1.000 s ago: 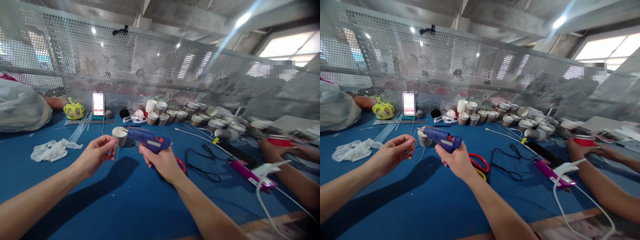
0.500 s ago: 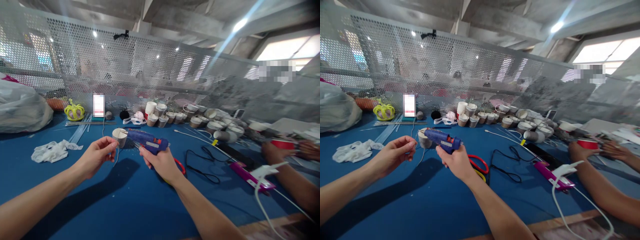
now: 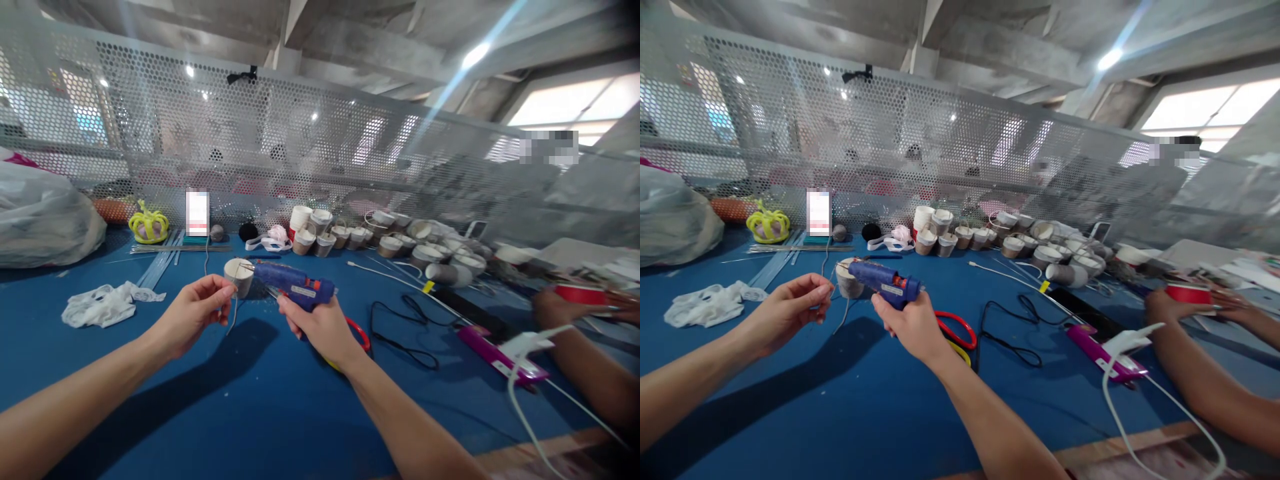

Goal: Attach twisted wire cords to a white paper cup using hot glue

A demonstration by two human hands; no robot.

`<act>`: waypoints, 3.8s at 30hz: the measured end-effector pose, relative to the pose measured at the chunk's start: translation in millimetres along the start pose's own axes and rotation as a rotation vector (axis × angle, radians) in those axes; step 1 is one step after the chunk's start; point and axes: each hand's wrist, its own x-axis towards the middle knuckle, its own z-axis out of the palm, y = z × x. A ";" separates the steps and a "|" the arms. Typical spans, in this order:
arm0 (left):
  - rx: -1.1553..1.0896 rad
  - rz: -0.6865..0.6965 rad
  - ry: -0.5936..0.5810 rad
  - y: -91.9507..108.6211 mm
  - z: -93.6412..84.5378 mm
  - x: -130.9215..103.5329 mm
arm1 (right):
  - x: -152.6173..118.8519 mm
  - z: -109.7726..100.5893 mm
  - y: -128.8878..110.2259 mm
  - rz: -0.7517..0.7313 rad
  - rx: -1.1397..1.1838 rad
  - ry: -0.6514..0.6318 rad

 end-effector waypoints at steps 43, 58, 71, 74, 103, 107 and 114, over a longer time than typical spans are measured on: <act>-0.015 -0.004 0.021 -3.0 -0.2 0.5 | 7.8 -0.2 4.5 0.216 0.428 -0.138; 0.024 0.027 0.023 2.0 -3.2 0.3 | 10.7 -2.8 5.3 0.218 0.419 -0.146; 0.044 0.010 0.024 1.7 -3.3 1.9 | 10.4 -0.9 8.1 0.218 0.383 -0.190; 0.057 0.006 0.041 0.8 -2.9 3.0 | 9.6 -1.2 6.3 0.211 0.400 -0.168; 0.163 0.022 0.019 -2.1 -5.0 1.7 | 9.7 -5.0 6.5 0.173 0.290 -0.113; 0.175 0.031 0.020 -2.1 -5.1 2.0 | 9.2 -4.6 5.4 0.187 0.279 -0.091; 0.169 0.047 0.028 -1.0 -3.3 2.3 | 9.6 -4.6 4.8 0.181 0.263 -0.079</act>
